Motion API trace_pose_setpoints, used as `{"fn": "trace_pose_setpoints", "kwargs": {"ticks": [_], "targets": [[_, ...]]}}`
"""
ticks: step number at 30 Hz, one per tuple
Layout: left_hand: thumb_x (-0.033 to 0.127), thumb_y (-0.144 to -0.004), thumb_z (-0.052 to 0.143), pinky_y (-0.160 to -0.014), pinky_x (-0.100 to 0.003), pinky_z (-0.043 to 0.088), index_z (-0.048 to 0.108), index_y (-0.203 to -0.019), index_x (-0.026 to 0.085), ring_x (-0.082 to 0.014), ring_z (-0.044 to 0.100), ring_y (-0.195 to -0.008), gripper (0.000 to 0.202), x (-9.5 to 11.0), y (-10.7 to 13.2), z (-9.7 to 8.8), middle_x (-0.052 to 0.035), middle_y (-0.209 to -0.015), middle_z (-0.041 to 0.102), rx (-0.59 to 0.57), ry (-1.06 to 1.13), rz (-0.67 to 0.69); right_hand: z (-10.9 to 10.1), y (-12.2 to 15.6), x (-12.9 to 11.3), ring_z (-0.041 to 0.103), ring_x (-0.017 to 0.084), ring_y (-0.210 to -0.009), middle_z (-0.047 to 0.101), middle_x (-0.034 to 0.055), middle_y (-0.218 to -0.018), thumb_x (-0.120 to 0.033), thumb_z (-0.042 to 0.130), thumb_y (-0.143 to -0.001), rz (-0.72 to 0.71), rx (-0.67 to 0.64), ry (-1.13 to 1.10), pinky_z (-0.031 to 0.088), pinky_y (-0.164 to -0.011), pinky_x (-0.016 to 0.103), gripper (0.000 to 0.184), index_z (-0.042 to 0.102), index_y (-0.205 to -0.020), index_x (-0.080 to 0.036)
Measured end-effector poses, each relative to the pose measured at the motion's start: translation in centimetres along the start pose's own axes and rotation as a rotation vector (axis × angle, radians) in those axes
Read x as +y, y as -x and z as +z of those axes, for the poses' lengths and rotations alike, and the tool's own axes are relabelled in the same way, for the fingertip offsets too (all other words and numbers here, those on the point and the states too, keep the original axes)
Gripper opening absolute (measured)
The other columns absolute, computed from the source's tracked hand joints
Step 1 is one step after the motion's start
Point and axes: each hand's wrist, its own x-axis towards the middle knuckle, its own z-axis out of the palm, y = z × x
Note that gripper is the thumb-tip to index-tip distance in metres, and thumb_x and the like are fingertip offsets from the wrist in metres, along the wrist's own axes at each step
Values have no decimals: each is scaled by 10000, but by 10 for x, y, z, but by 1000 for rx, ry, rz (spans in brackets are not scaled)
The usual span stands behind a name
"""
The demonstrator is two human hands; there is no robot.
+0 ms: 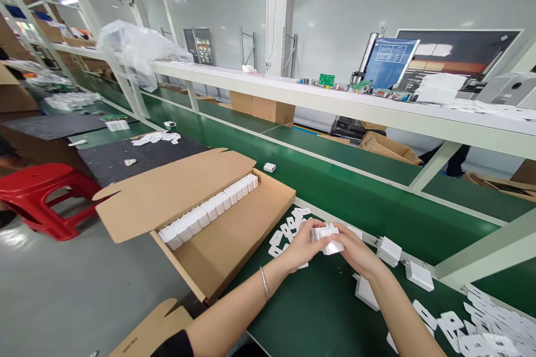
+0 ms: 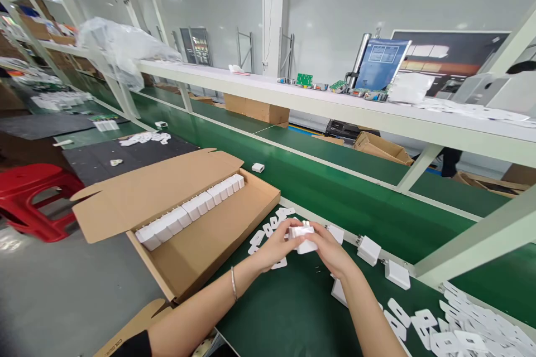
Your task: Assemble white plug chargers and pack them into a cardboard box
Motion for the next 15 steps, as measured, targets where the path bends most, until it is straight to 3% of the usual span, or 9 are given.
{"fn": "trace_pose_setpoints", "kwargs": {"ticks": [4,8,11,15], "targets": [[506,-893,704,-801,-333,551,565,-1217,233,-205,654,-937,446,40,2,-47,-59,-1126,668,40,-3,48,34,-21,-38,664,284,-1183,734,80,-1262,-428,641,-869,-114,-158,-12,536,-958,368,431,699,-1249,-232],[511,-879,691,-808,-330,557,578,-1184,204,-213,669,-955,447,64,11,-105,-68,-1116,689,168,-85,79,79,-51,-65,673,266,-1203,730,77,-1290,-458,542,-974,-246,-276,151,533,-1020,391,445,666,-1342,-241],[513,-898,646,-823,-356,565,589,-1147,188,-232,674,-971,413,65,26,-146,-79,-1091,698,286,-201,67,112,-76,-68,657,268,-1216,715,87,-1304,-474,531,-1005,-305,-296,272,505,-1070,421,463,660,-1375,-229],[411,-865,692,-974,-432,530,582,-1102,208,-259,644,-1066,331,47,42,-182,-67,-1110,670,455,-420,75,149,-102,-56,606,283,-1226,650,112,-1368,-321,647,-928,-329,-269,414,461,-1094,444,481,629,-1397,-214]]}}
